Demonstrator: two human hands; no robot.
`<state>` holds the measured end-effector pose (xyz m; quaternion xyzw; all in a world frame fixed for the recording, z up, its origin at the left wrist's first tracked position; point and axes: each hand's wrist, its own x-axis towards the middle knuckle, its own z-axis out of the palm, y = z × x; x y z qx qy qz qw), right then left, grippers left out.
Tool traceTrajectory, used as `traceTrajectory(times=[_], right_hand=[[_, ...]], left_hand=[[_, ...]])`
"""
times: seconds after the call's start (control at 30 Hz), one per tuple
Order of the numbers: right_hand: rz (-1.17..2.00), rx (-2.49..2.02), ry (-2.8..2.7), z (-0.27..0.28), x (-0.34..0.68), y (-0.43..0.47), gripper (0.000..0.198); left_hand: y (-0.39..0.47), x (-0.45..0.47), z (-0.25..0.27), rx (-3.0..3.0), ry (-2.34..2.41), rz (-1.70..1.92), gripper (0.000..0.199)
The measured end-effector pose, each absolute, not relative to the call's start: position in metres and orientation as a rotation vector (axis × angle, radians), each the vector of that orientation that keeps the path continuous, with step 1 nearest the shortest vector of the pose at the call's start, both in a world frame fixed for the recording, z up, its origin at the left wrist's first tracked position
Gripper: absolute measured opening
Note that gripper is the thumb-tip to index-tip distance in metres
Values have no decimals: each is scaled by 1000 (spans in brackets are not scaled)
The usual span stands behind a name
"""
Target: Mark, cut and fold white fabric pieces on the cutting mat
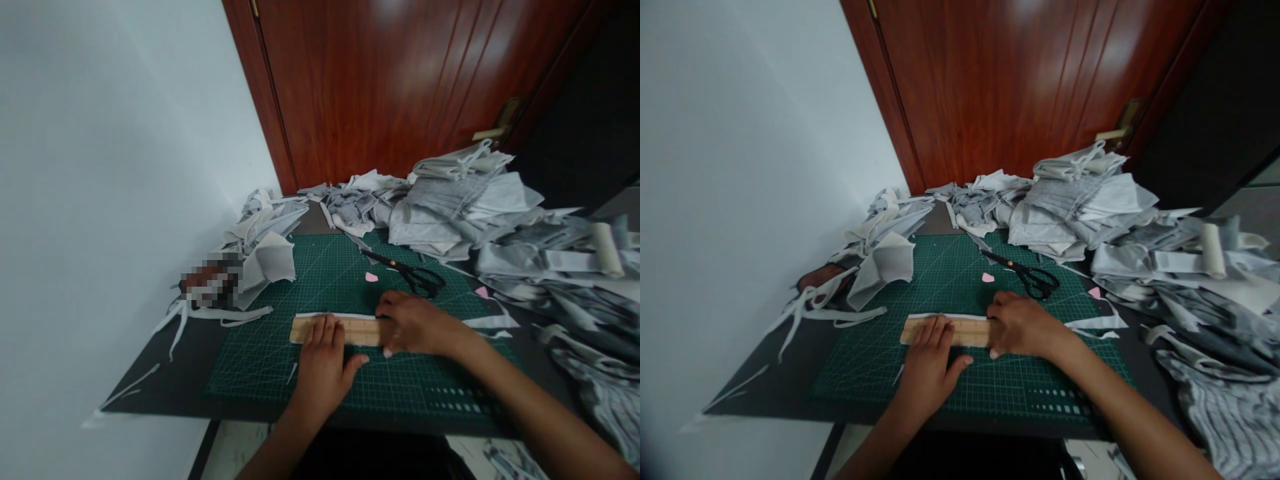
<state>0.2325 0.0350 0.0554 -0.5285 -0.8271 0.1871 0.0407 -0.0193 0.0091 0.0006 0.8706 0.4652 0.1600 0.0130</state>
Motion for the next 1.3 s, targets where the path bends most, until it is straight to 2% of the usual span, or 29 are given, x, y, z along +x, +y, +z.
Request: traceTrajectory(times=[0.13, 0.23, 0.37, 0.6, 0.7, 0.8, 1.03, 1.2, 1.3], right_hand=[[624, -1820, -2488, 54, 225, 30, 36], [733, -1858, -2478, 54, 227, 31, 38], [865, -1827, -2526, 54, 228, 30, 28], [687, -1805, -2578, 52, 222, 20, 15], [686, -1841, -2505, 49, 219, 16, 23], [670, -1868, -2448, 46, 217, 14, 33], [840, -1786, -2427, 45, 221, 23, 5], [836, -1829, -2322, 56, 261, 37, 1], [936, -1759, -2256, 61, 304, 42, 10]], left_hand=[[27, -18, 19, 2670, 1405, 420, 25], [38, -19, 23, 2676, 1390, 419, 18], [43, -24, 19, 2667, 1395, 466, 30], [50, -37, 12, 2627, 1497, 508, 58], [52, -40, 12, 2616, 1504, 491, 65], [53, -40, 13, 2615, 1500, 480, 69], [58, -40, 26, 2666, 1457, 350, 76], [76, -38, 31, 2682, 1446, 285, 81], [92, -34, 33, 2717, 1455, 281, 78]])
